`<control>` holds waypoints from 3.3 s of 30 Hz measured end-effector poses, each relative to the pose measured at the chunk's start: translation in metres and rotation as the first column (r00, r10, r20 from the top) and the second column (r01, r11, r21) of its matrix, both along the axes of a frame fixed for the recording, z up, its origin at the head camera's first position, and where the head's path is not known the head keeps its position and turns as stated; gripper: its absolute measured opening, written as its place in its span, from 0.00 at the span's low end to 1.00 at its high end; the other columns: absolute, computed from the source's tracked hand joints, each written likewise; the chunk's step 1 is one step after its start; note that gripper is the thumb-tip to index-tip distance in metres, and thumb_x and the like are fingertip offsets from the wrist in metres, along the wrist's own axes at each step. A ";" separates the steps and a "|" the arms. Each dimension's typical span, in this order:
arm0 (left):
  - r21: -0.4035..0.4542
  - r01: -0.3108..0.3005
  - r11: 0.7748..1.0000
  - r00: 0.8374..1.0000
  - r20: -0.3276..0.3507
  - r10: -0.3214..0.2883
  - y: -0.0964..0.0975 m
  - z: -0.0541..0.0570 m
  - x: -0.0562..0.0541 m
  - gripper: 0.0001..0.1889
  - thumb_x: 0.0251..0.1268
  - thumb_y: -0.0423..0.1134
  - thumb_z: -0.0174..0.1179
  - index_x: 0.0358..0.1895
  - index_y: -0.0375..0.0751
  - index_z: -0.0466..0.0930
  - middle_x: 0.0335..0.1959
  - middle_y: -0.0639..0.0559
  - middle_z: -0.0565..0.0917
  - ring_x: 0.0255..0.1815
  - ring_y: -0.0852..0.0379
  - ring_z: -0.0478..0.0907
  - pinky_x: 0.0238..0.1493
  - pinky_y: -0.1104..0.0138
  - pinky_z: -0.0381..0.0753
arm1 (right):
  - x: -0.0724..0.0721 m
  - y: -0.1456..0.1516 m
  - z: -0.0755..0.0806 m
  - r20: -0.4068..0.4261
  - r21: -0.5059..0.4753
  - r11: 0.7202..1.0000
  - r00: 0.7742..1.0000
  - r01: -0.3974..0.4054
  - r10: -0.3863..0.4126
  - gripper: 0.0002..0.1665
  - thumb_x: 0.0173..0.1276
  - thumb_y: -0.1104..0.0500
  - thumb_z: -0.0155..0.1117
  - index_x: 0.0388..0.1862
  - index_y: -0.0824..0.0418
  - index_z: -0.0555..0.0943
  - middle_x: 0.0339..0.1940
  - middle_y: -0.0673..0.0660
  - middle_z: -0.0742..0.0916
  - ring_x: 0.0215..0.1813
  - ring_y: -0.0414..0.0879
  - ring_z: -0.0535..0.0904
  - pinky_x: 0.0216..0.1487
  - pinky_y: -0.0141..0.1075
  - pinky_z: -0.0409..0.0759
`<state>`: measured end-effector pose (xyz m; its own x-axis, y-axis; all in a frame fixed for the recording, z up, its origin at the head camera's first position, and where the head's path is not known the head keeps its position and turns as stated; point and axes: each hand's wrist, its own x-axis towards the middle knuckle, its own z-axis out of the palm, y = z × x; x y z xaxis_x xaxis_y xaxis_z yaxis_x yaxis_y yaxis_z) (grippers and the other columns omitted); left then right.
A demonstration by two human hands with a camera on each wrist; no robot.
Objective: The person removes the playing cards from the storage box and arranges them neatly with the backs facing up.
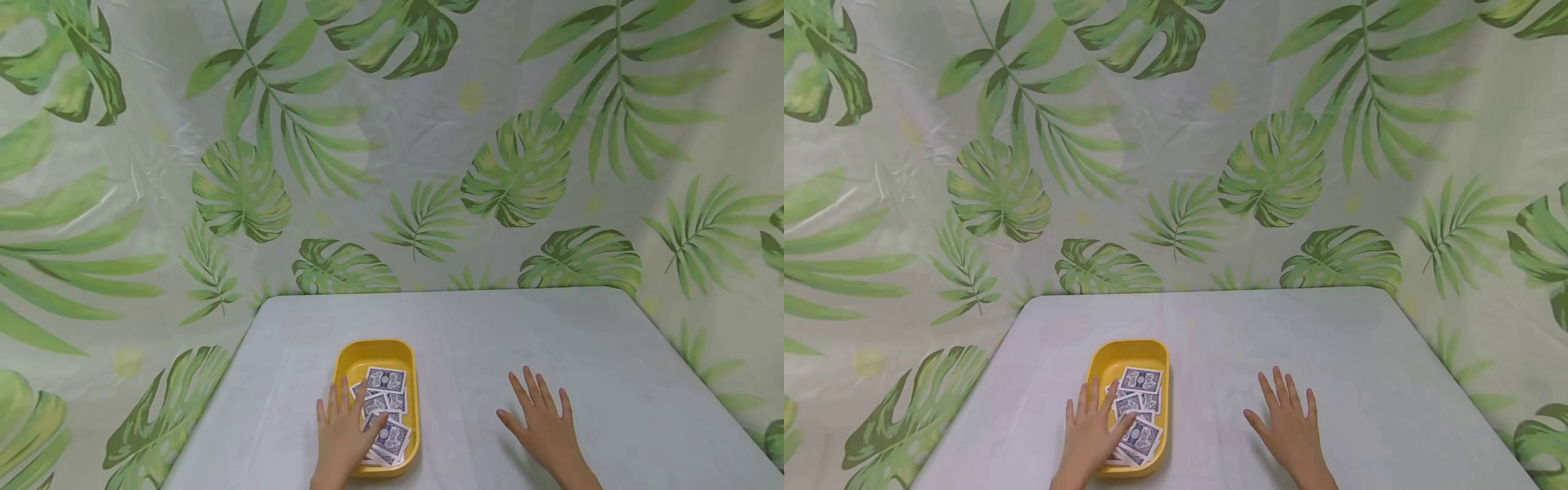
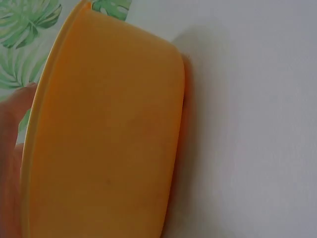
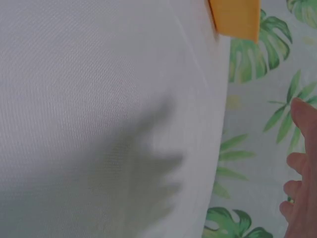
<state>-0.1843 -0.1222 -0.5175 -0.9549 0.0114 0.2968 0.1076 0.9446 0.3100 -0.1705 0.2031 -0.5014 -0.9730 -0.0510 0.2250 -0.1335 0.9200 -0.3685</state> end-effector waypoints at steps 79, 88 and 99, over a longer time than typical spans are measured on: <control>0.942 -0.041 0.334 0.999 0.039 0.015 -0.038 -0.046 0.015 0.19 0.67 0.32 0.42 0.60 0.40 0.69 0.65 0.43 0.66 0.56 0.85 0.59 0.54 0.88 0.60 | -0.016 -0.090 0.009 0.070 -0.007 0.995 0.993 -0.098 0.098 0.34 0.62 0.39 0.53 0.62 0.55 0.70 0.62 0.58 0.75 0.64 0.54 0.69 0.68 0.56 0.51; 0.941 -0.041 0.336 0.999 0.037 0.020 -0.038 -0.046 0.016 0.19 0.67 0.33 0.43 0.60 0.39 0.69 0.65 0.43 0.67 0.55 0.86 0.59 0.54 0.89 0.59 | -0.017 -0.117 0.013 0.021 0.001 0.987 0.987 -0.162 0.162 0.34 0.61 0.41 0.56 0.63 0.56 0.69 0.63 0.58 0.74 0.64 0.55 0.68 0.68 0.57 0.51; 0.946 -0.046 0.322 0.999 0.042 0.020 -0.038 -0.047 0.016 0.20 0.67 0.32 0.43 0.61 0.39 0.69 0.64 0.43 0.67 0.55 0.86 0.59 0.54 0.89 0.60 | -0.017 -0.145 0.008 0.007 0.018 0.967 0.967 -0.255 0.255 0.38 0.59 0.41 0.58 0.64 0.59 0.67 0.66 0.59 0.71 0.65 0.55 0.66 0.68 0.56 0.53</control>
